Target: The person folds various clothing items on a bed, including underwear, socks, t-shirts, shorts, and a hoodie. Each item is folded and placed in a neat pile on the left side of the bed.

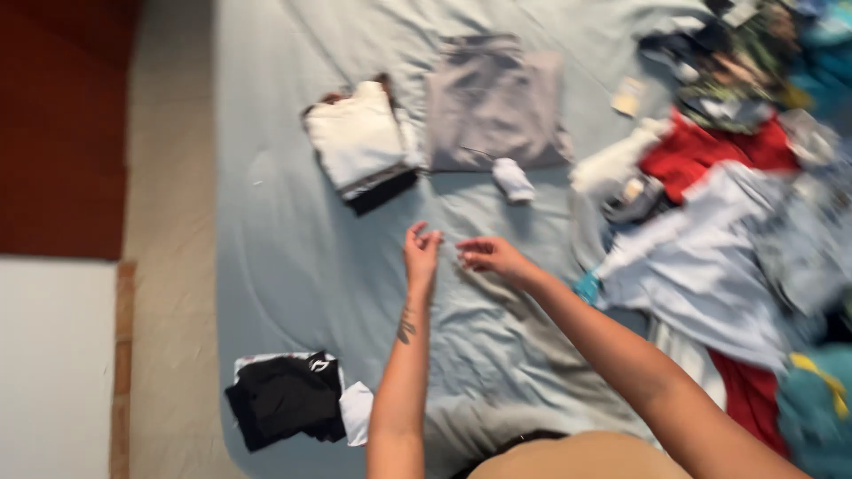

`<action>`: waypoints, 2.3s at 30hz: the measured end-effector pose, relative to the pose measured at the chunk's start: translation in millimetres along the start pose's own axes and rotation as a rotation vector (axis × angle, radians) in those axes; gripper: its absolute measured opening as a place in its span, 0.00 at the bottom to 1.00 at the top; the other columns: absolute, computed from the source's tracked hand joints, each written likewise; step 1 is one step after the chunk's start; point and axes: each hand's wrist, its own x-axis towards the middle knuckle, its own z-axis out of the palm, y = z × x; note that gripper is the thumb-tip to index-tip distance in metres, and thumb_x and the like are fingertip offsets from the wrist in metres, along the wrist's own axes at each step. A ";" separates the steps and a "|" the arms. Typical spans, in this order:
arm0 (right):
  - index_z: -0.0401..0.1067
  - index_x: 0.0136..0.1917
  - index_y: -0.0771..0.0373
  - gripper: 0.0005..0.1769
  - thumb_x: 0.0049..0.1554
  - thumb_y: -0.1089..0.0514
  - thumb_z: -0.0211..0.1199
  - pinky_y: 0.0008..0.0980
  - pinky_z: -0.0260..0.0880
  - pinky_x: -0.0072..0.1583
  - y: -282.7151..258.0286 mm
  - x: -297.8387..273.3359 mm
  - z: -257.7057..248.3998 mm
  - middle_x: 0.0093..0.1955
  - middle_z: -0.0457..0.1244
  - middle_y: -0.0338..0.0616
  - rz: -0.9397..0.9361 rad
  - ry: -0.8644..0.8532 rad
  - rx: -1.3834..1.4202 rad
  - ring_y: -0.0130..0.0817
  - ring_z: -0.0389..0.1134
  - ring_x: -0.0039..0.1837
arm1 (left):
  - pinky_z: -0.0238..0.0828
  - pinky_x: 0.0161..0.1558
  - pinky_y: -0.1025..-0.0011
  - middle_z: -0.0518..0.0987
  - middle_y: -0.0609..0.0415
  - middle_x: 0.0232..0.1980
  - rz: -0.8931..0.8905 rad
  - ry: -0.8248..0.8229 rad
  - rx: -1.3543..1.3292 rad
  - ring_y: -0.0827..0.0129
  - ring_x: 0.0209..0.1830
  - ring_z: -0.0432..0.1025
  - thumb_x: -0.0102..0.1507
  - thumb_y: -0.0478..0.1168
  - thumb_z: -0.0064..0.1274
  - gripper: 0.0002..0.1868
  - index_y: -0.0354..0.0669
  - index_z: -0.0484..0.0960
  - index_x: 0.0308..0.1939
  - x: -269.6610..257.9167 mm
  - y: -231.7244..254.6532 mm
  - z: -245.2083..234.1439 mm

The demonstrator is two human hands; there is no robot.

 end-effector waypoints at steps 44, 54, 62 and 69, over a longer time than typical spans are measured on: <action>0.73 0.63 0.56 0.30 0.47 0.63 0.75 0.46 0.72 0.56 -140.0 -414.2 -38.3 0.48 0.69 0.51 -0.760 0.739 -0.624 0.49 0.72 0.53 | 0.64 0.66 0.46 0.73 0.27 0.60 0.935 -0.657 0.374 0.31 0.62 0.68 0.55 0.28 0.48 0.35 0.32 0.67 0.68 -266.7 253.7 158.3; 0.80 0.49 0.55 0.10 0.55 0.52 0.74 0.41 0.72 0.57 -127.0 -355.1 -15.0 0.48 0.71 0.41 -0.870 0.771 -0.625 0.43 0.72 0.53 | 0.69 0.55 0.38 0.77 0.27 0.54 1.136 -0.283 0.512 0.26 0.53 0.72 0.60 0.34 0.49 0.32 0.42 0.67 0.70 -281.8 420.1 57.0; 0.78 0.58 0.51 0.15 0.57 0.58 0.63 0.42 0.71 0.56 -84.2 -286.0 -83.9 0.51 0.71 0.41 -0.661 0.881 -0.697 0.44 0.71 0.55 | 0.74 0.42 0.54 0.82 0.44 0.40 1.059 -0.053 0.577 0.49 0.40 0.77 0.63 0.31 0.45 0.17 0.47 0.72 0.55 -287.4 490.3 -27.5; 0.75 0.62 0.63 0.13 0.67 0.63 0.54 0.31 0.71 0.58 -139.7 -331.5 -169.9 0.57 0.68 0.47 -0.790 0.925 -0.450 0.33 0.68 0.56 | 0.72 0.41 0.60 0.83 0.42 0.41 0.974 -0.087 0.720 0.54 0.36 0.77 0.57 0.24 0.46 0.18 0.35 0.75 0.51 -274.0 474.8 -106.9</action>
